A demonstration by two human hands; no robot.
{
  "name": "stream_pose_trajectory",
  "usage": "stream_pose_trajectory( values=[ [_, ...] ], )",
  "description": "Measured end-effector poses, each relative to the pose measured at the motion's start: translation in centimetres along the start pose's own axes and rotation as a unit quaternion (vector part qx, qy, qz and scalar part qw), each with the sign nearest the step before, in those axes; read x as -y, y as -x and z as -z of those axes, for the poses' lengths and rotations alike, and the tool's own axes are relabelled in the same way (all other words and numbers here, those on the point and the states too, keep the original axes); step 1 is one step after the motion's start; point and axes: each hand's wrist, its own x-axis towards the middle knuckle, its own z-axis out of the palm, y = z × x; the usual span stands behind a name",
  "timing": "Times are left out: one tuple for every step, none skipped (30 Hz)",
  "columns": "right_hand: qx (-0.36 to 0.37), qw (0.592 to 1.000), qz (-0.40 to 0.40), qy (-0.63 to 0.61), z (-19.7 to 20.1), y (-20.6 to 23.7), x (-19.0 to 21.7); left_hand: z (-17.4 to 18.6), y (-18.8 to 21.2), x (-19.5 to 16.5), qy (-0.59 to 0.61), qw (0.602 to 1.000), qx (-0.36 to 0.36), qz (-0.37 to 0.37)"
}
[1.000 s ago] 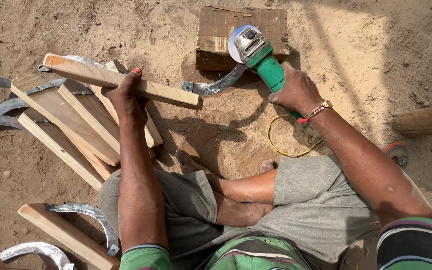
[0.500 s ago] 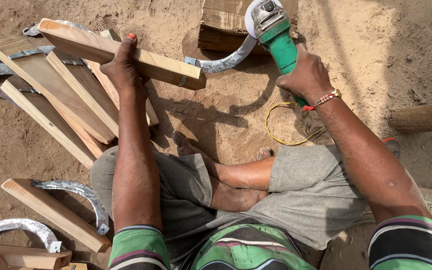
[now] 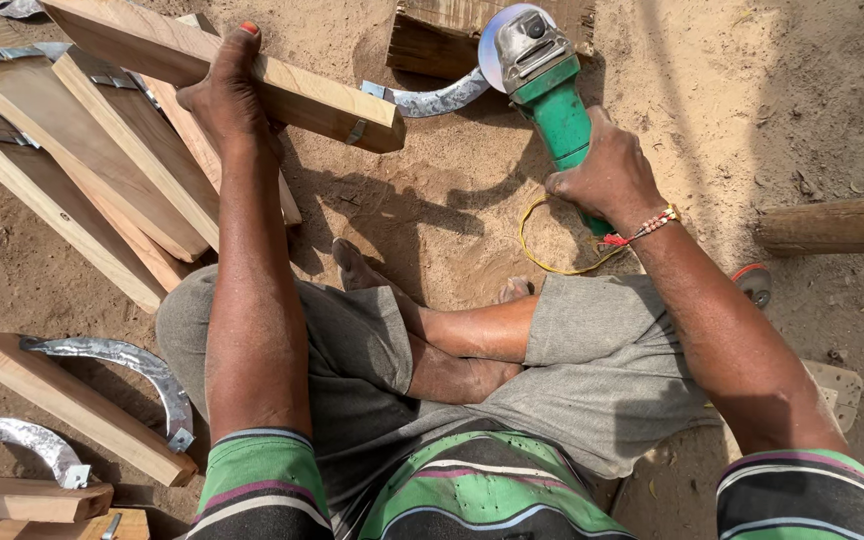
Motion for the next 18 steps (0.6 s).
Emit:
stream_pose_trajectory(
  values=[
    [0.002, 1.000, 0.013, 0.003, -0.2, 0.4, 0.2, 0.1, 0.0, -0.1, -0.016, 1.000, 0.001, 0.007],
    [0.002, 1.000, 0.025, 0.006, -0.6, 1.1, 0.3, 0.2, 0.1, -0.2, -0.029, 0.999, 0.003, 0.013],
    [-0.001, 0.999, 0.038, 0.009, -0.6, 1.2, 0.3, 0.2, 0.1, -0.3, -0.032, 0.999, 0.006, 0.016],
    [-0.009, 0.999, 0.030, 0.003, -0.8, 1.4, 0.4, 0.3, 0.2, -0.4, -0.035, 0.999, 0.008, 0.019],
    [-0.017, 1.000, 0.022, -0.002, -0.8, 1.5, 0.4, 0.3, 0.2, -0.5, -0.036, 0.999, 0.011, 0.021],
    [-0.026, 1.000, 0.014, -0.007, -0.9, 1.6, 0.4, 0.3, 0.2, -0.6, -0.024, 1.000, 0.011, 0.010],
    [-0.023, 1.000, 0.012, -0.011, -0.9, 1.8, 0.4, 0.3, 0.3, -0.7, -0.011, 1.000, 0.011, -0.001],
    [-0.019, 1.000, 0.010, -0.016, -0.9, 1.9, 0.4, 0.3, 0.3, -0.8, 0.003, 1.000, 0.011, -0.012],
    [-0.014, 1.000, 0.008, -0.021, -1.0, 2.1, 0.5, 0.3, 0.4, -0.8, -0.012, 1.000, 0.009, -0.004],
    [-0.012, 1.000, 0.013, -0.010, -1.0, 2.1, 0.7, 0.4, 0.4, -0.9, -0.030, 1.000, 0.006, 0.006],
    [-0.009, 1.000, 0.017, 0.002, -1.0, 2.2, 0.9, 0.4, 0.5, -0.8, -0.049, 0.999, 0.004, 0.019],
    [-0.006, 1.000, 0.022, 0.014, -1.0, 2.2, 1.2, 0.5, 0.7, -0.7, -0.046, 0.999, 0.009, 0.011],
    [-0.012, 1.000, 0.015, 0.012, -0.9, 2.0, 1.5, 0.5, 0.6, -0.7, -0.043, 0.999, 0.012, 0.000],
    [-0.019, 1.000, 0.009, 0.011, -0.9, 1.7, 1.7, 0.6, 0.6, -0.8, -0.038, 0.999, 0.016, -0.013],
    [-0.028, 1.000, 0.005, 0.012, -0.6, 1.1, 1.9, 0.6, 0.6, -0.7, -0.032, 0.999, 0.016, -0.014],
    [-0.029, 0.999, -0.009, -0.009, -0.3, 0.2, 2.0, 0.5, 0.5, -0.7, -0.025, 0.999, 0.016, -0.015],
    [-0.030, 0.999, -0.025, -0.030, 0.0, -0.6, 2.0, 0.5, 0.4, -0.7, -0.021, 1.000, 0.016, -0.016],
    [-0.033, 0.997, -0.041, -0.049, 0.3, -1.3, 1.8, 0.4, 0.3, -0.7, -0.008, 0.999, 0.020, -0.042]
  ],
)
